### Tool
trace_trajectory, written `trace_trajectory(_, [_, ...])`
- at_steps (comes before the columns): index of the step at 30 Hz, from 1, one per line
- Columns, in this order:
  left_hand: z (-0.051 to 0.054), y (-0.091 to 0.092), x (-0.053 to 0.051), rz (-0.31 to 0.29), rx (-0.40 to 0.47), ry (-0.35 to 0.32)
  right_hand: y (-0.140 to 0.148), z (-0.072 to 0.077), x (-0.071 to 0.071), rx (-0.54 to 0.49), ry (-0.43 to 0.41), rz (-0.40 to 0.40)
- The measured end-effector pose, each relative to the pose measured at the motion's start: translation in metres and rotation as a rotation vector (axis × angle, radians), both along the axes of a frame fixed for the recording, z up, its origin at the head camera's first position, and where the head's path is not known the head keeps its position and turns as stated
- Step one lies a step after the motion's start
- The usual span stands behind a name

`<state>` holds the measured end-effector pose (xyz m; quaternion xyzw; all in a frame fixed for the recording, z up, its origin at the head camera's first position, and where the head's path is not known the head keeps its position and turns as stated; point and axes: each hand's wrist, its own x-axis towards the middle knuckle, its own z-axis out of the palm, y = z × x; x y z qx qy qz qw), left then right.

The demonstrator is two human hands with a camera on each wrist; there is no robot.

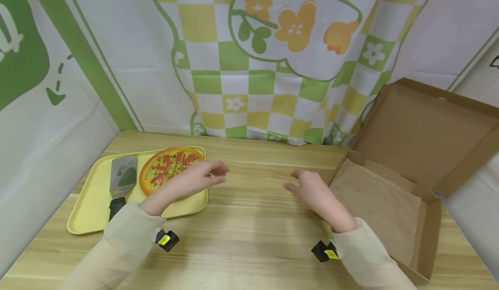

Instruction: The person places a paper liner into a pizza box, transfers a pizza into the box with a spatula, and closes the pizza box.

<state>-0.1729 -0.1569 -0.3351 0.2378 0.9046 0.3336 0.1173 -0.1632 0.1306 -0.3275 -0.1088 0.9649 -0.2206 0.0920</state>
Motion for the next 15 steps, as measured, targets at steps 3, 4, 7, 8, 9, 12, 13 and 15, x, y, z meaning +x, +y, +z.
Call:
trace_trajectory(3, [0.001, -0.01, 0.005, 0.019, 0.005, 0.033, -0.01, -0.001, 0.0, -0.005, 0.018, 0.01])
trace_trajectory(4, [0.001, -0.014, 0.006, 0.025, 0.01, 0.043, -0.014, -0.002, 0.001, -0.003, 0.026, 0.014])
trace_trajectory(7, [0.001, -0.024, 0.011, 0.046, 0.032, 0.073, -0.025, -0.003, 0.001, 0.0, 0.044, 0.016])
trace_trajectory(8, [0.001, -0.028, 0.013, 0.052, 0.031, 0.081, -0.028, -0.003, 0.002, 0.0, 0.045, 0.015])
trace_trajectory(9, [0.001, -0.031, 0.014, 0.056, 0.031, 0.085, -0.031, -0.003, 0.002, 0.003, 0.049, 0.014])
trace_trajectory(12, [0.0, -0.04, 0.018, 0.073, 0.024, 0.096, -0.04, -0.005, 0.002, 0.002, 0.052, 0.012])
trace_trajectory(13, [-0.001, -0.043, 0.02, 0.08, 0.021, 0.092, -0.043, -0.006, 0.002, -0.001, 0.054, 0.017])
trace_trajectory(15, [-0.002, -0.05, 0.023, 0.09, 0.02, 0.086, -0.049, -0.007, 0.003, -0.002, 0.062, 0.029])
